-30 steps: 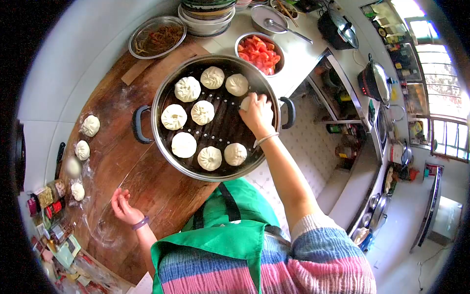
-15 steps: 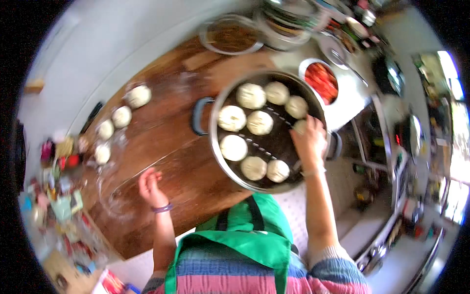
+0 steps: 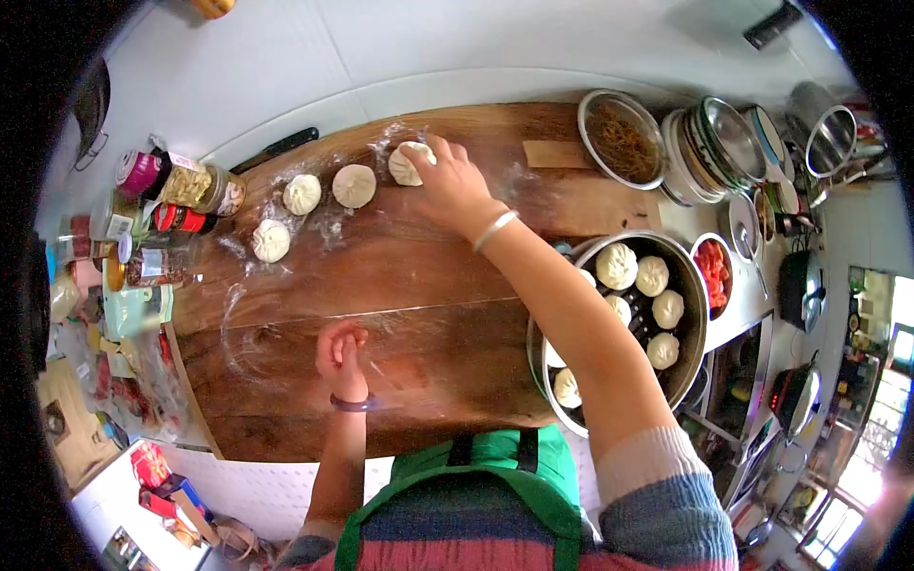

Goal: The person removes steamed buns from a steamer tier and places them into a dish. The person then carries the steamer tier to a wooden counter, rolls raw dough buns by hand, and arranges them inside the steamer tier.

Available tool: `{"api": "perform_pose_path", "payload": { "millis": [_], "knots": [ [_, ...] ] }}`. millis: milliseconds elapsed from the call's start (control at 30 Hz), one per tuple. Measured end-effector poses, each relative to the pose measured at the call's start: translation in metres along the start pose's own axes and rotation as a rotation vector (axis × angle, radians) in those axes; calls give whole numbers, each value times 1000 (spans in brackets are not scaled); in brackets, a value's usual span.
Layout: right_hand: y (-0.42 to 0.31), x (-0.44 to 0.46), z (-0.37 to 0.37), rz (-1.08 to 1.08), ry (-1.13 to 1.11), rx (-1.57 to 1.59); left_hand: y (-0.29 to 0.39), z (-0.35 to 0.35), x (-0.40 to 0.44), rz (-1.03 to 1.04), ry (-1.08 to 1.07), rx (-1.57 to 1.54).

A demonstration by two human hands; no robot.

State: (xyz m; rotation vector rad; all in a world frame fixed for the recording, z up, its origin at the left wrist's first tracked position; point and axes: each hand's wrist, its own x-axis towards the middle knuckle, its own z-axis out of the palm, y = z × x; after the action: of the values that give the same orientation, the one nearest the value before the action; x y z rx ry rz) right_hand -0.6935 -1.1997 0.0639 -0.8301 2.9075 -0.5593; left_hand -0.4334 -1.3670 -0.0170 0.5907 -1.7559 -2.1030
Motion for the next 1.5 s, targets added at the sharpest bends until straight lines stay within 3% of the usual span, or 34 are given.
{"api": "perform_pose_path", "payload": {
  "millis": [133, 367, 400, 500, 633, 967, 1100, 1167, 1267, 1333, 1400, 1500],
  "knots": [
    [0, 53, 33, 65, -207, -173, 1, -13, 5, 35, 54, 3],
    [-18, 39, 35, 236, -288, -204, -11, -40, 6, 11, 75, 11],
    [-18, 28, 41, 183, -209, -203, -7, -41, 5, -2, 88, 0],
    [-46, -1, 50, 156, -259, -179, -1, -54, 0, 18, 149, -26],
    [-122, -33, 84, -38, -252, -121, 9, -79, -10, 39, 287, -26],
    [-338, 48, 189, -357, -288, -103, -1, -200, -84, 173, 673, 296],
    [-391, 7, 214, -568, -300, -168, -14, -205, -90, 138, 763, 185],
    [-379, -37, 205, -788, -337, -121, -17, -205, -88, 173, 747, 285],
    [-317, -96, 179, -956, -299, -16, -14, -208, -86, 203, 712, 333],
    [-286, -109, 156, -850, -319, -36, -15, -208, -88, 194, 675, 367],
    [-266, -114, 143, -582, -371, -133, -15, -208, -88, 199, 695, 368],
    [-246, -107, 152, -637, -191, -262, -27, -204, -82, 298, 698, 213]
  ]
}}
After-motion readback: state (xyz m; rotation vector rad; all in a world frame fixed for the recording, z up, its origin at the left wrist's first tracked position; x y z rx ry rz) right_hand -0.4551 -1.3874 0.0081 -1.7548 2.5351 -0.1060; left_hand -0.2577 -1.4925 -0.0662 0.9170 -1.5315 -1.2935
